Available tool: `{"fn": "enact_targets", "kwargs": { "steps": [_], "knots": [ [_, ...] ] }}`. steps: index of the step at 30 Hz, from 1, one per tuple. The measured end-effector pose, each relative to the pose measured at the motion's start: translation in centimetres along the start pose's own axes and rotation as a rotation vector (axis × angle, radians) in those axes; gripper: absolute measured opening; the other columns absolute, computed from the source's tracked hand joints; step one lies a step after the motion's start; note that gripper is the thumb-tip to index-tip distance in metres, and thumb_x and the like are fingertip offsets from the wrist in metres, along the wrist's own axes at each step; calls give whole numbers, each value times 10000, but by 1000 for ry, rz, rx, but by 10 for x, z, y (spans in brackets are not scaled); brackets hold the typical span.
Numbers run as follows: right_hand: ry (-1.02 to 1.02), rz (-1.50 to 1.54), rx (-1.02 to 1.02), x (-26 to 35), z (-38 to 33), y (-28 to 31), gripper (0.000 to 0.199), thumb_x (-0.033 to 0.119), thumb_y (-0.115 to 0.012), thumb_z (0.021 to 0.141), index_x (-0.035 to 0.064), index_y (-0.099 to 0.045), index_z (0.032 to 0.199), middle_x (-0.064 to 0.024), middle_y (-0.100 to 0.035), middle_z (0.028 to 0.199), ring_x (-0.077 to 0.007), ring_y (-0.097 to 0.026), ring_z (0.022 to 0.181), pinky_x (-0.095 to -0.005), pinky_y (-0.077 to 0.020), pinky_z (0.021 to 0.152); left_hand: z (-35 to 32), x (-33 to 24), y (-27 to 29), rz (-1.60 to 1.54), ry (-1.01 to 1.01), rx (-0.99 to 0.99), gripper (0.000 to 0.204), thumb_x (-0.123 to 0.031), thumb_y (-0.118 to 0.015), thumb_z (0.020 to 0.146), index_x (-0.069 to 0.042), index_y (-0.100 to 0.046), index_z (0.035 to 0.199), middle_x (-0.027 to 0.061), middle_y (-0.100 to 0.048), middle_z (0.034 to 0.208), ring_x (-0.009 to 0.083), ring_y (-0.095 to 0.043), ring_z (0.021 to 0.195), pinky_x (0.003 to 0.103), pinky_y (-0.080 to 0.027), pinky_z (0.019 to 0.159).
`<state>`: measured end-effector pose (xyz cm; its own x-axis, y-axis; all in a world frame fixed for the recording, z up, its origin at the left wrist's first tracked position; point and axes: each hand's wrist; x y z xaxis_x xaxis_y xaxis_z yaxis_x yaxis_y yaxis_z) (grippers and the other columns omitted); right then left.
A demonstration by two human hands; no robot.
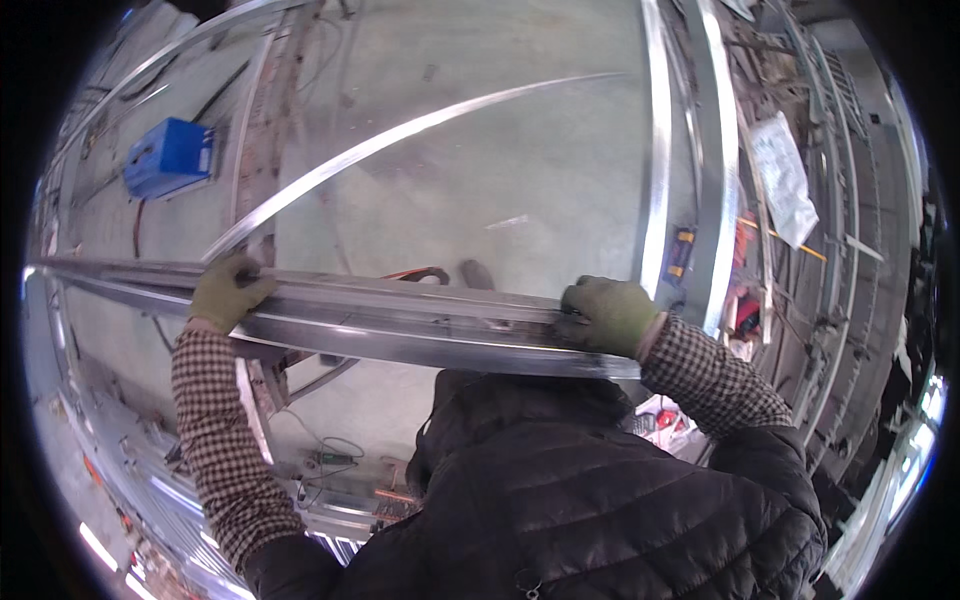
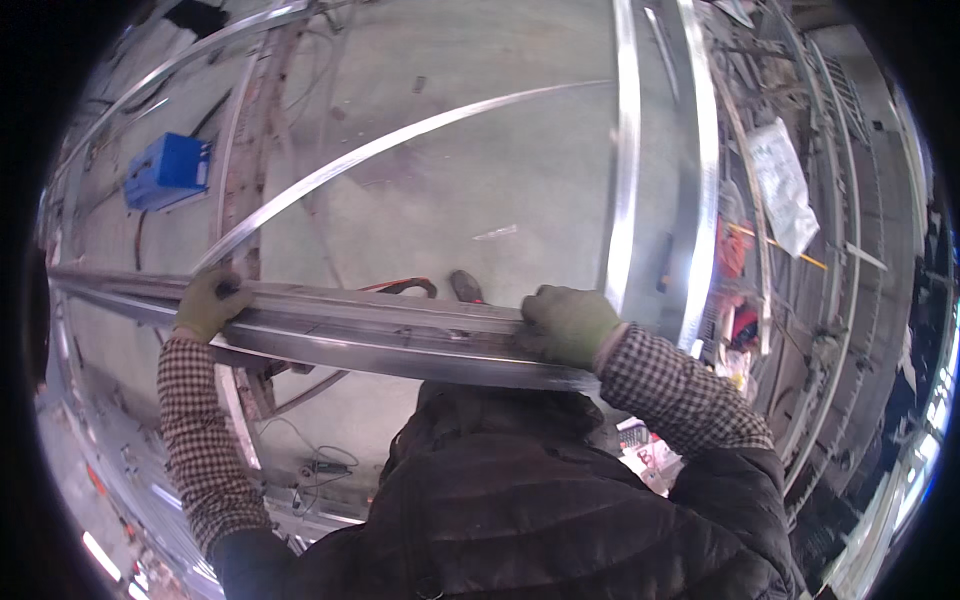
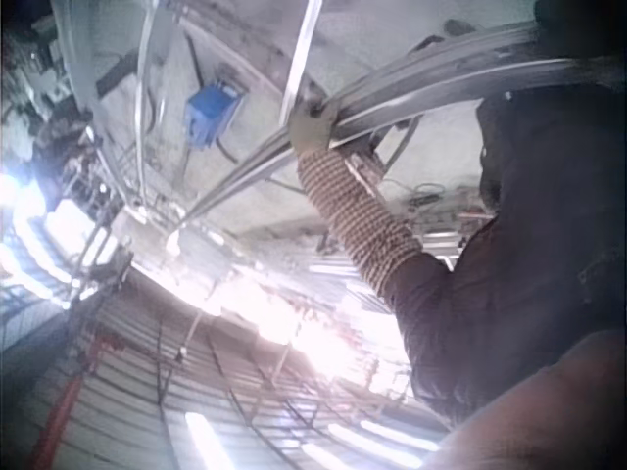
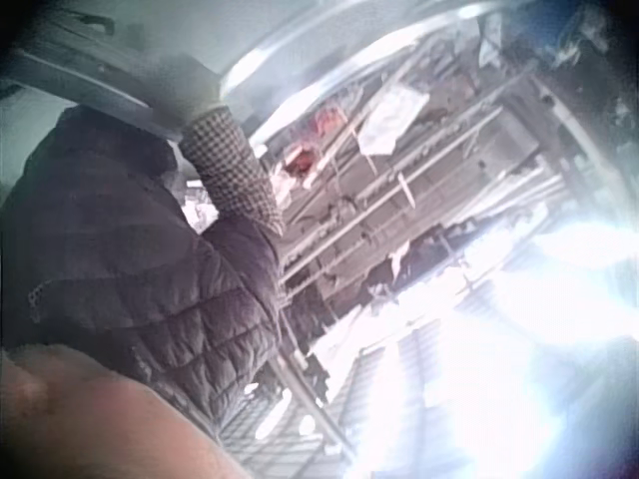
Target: The person handles long aluminum profiles, aligns them on a jig, and secures them with clamps. They repeatedly pick up profiles, position them, and adjust the frame structure in a workshop setting.
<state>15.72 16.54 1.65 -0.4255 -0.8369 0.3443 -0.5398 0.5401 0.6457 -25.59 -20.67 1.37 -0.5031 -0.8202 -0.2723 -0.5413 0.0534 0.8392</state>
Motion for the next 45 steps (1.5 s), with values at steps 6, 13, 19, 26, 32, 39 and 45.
{"fn": "enact_targets", "kwargs": {
  "steps": [6, 13, 19, 26, 32, 39, 45],
  "knots": [
    [-14, 26, -91, 9, -12, -10, 360, 424, -636, 1041, 83, -740, 1082, -172, -734, 1086, -396, -738, 1029, -539, -594, 888, 5, 4, -2, 135, 12, 37, 486, -383, -871, 825, 1, -792, 1112, 182, -779, 1110, 341, -747, 1087, 430, -576, 973],
    [-16, 405, -854, -36, -56, -7, 236, 211, -767, 1014, 81, -773, 1211, -133, -781, 1106, -259, -781, 966, -381, -625, 817, 4, 15, -8, 10, 12, 6, 477, -357, -856, 847, 23, -775, 1123, 184, -754, 1160, 342, -739, 1076, 425, -566, 991],
    [-324, 681, -926, -87, -92, -17, 205, 127, -749, 1051, 55, -772, 1241, -51, -766, 978, -101, -703, 872, -279, -580, 783, 6, 11, -8, 88, 9, 11, 467, -352, -846, 866, 35, -766, 1115, 180, -752, 1158, 334, -740, 1080, 422, -565, 982],
    [-339, 673, -832, -101, -113, -12, 224, 164, -732, 1062, 61, -765, 1258, -57, -769, 973, -97, -685, 831, -282, -580, 781, 7, 19, -10, 6, 51, 14, 471, -349, -844, 887, 28, -762, 1157, 175, -768, 1134, 322, -744, 1075, 420, -562, 992],
    [-335, 547, -343, -94, -114, -21, 294, 236, -679, 1073, 77, -750, 1309, -157, -792, 1168, -287, -788, 1054, -396, -624, 951, 11, 41, -9, 0, 125, -8, 483, -333, -833, 914, 18, -757, 1237, 168, -777, 1184, 311, -738, 1121, 420, -558, 1035],
    [-312, 463, -262, -95, -107, -25, 330, 271, -608, 1106, 62, -722, 1335, -185, -779, 1205, -344, -768, 1099, -436, -606, 971, 15, 65, 3, 46, 141, 25, 496, -307, -811, 944, 19, -731, 1309, 173, -754, 1274, 301, -717, 1173, 409, -540, 1064],
    [-305, 462, -202, -97, -100, -25, 346, 306, -577, 1115, 60, -727, 1308, -187, -780, 1183, -367, -758, 1099, -460, -596, 977, 17, 77, 5, -43, 195, 56, 508, -292, -791, 960, 13, -705, 1357, 165, -745, 1307, 297, -697, 1221, 402, -526, 1084]
  ]
}}
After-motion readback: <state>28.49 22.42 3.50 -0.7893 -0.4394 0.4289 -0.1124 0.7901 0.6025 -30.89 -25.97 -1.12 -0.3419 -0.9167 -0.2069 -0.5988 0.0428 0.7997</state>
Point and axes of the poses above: each hand's wrist, its own z-axis towards the middle knuckle, its own y-axis out of the back of the hand, x = y × z
